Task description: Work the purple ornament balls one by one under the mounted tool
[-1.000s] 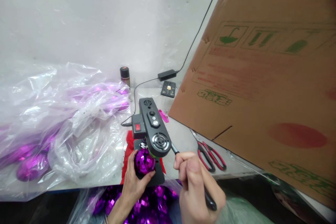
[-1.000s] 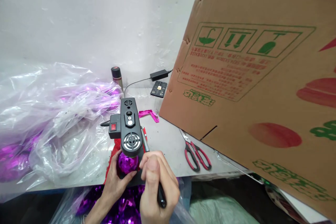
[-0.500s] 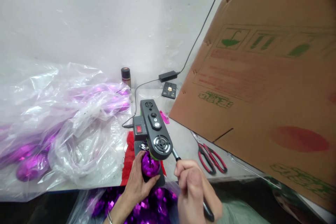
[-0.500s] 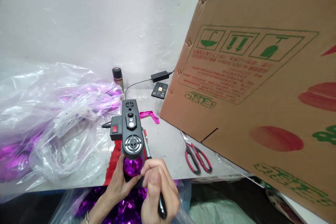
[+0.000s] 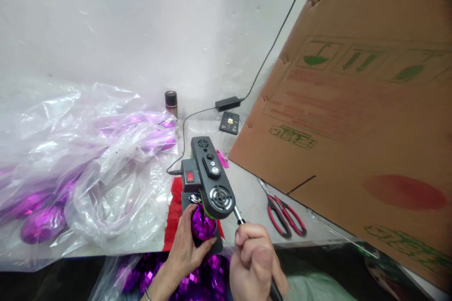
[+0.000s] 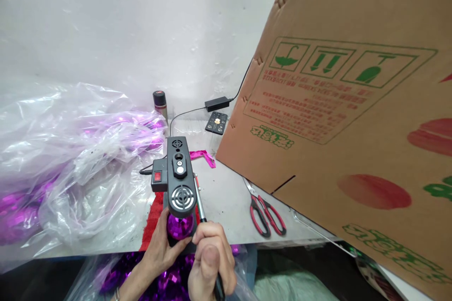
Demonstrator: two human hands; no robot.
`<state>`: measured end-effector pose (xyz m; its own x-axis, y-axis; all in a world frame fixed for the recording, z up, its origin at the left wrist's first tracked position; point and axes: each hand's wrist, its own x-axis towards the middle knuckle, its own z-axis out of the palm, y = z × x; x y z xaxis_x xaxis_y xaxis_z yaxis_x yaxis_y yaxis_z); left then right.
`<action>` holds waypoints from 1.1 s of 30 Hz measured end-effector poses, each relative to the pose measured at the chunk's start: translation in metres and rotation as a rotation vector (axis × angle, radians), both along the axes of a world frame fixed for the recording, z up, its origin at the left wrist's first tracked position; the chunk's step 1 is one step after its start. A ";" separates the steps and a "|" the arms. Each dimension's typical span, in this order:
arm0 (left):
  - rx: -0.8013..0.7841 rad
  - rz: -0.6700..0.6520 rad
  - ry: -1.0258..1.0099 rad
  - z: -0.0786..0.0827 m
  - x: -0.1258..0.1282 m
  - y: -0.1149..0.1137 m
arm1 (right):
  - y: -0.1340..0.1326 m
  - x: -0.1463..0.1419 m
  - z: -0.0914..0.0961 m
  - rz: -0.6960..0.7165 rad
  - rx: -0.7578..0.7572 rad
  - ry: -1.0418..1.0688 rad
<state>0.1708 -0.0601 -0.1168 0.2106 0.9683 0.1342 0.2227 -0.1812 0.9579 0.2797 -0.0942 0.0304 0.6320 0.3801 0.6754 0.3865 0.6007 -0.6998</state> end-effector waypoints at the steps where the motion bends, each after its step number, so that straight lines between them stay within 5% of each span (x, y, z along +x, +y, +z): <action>1: 0.003 0.001 0.002 0.000 0.000 0.000 | 0.000 0.000 -0.002 0.002 -0.005 -0.002; 33: 0.062 0.019 -0.022 0.003 0.003 0.003 | -0.002 0.002 -0.015 0.062 -0.020 -0.020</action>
